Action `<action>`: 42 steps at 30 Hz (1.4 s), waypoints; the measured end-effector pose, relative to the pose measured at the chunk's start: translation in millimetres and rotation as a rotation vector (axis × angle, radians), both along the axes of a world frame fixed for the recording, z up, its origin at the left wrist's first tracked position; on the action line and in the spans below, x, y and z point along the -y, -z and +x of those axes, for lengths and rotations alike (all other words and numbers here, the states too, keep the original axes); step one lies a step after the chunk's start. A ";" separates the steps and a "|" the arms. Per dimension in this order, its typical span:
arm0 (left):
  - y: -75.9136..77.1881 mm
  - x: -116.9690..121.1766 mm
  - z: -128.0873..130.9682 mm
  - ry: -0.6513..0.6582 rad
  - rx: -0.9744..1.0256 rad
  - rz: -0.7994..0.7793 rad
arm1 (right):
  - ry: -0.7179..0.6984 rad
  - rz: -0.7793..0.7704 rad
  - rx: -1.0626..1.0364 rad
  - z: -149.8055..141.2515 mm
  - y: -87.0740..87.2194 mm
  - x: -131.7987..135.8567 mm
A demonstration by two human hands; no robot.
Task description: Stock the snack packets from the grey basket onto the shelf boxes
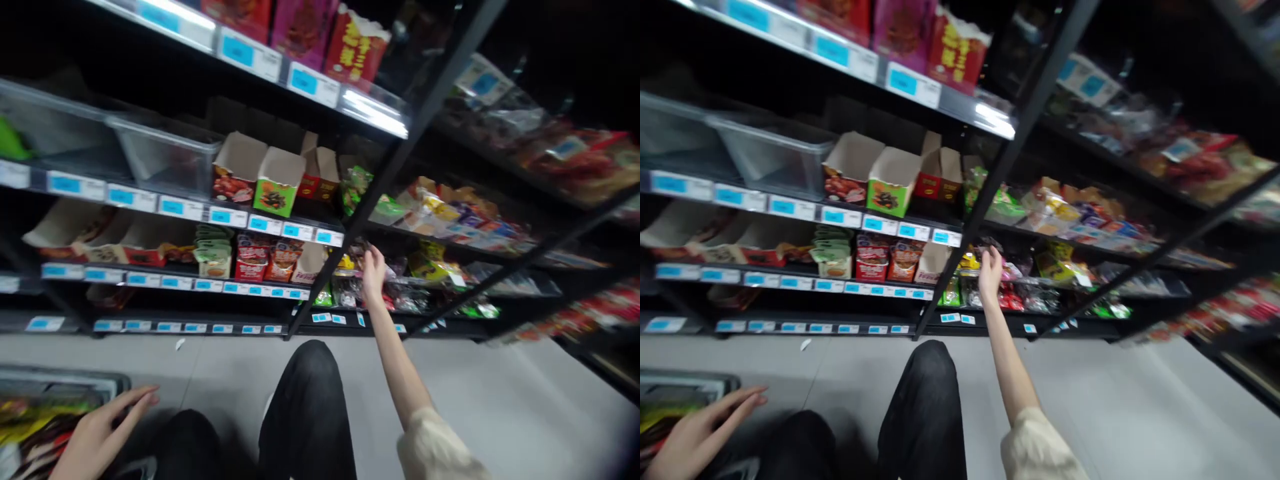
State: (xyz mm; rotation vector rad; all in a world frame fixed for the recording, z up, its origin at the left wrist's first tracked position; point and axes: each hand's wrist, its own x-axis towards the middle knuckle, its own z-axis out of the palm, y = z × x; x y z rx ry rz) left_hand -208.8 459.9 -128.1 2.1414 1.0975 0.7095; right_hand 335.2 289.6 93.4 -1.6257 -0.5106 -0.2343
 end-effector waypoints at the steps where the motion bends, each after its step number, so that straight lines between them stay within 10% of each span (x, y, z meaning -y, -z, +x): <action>1: -9.7 5.6 2.5 0.017 0.032 -0.068 | 0.037 -0.007 0.128 -19.2 10.0 2.8; 4: -41.9 24.9 12.2 0.019 0.183 -0.145 | 0.088 0.079 0.516 -78.5 32.4 8.6; 7: -56.3 25.7 16.7 0.060 0.330 -0.134 | -0.411 0.050 0.790 -131.7 38.2 -8.9; 11: -41.8 18.9 6.6 -0.002 0.290 -0.150 | -1.313 -0.534 0.857 -214.5 54.3 -59.1; 14: -32.8 21.6 3.7 0.020 0.271 -0.149 | -1.618 -1.100 0.829 -267.3 87.5 -85.4; 20: -24.0 15.5 4.6 0.076 0.273 -0.212 | -1.629 -1.574 0.972 -285.2 149.0 -82.3; 30: -30.7 14.3 -2.6 0.044 0.482 -0.514 | -1.701 -1.344 0.900 -273.0 135.4 -78.4; 37: -67.3 -26.9 -103.6 -0.740 0.178 -0.041 | -1.592 -1.390 0.947 -252.4 128.4 -78.7; 42: -68.2 -47.5 -187.5 -0.936 -0.138 -0.042 | -1.563 -1.388 0.916 -252.2 126.2 -71.0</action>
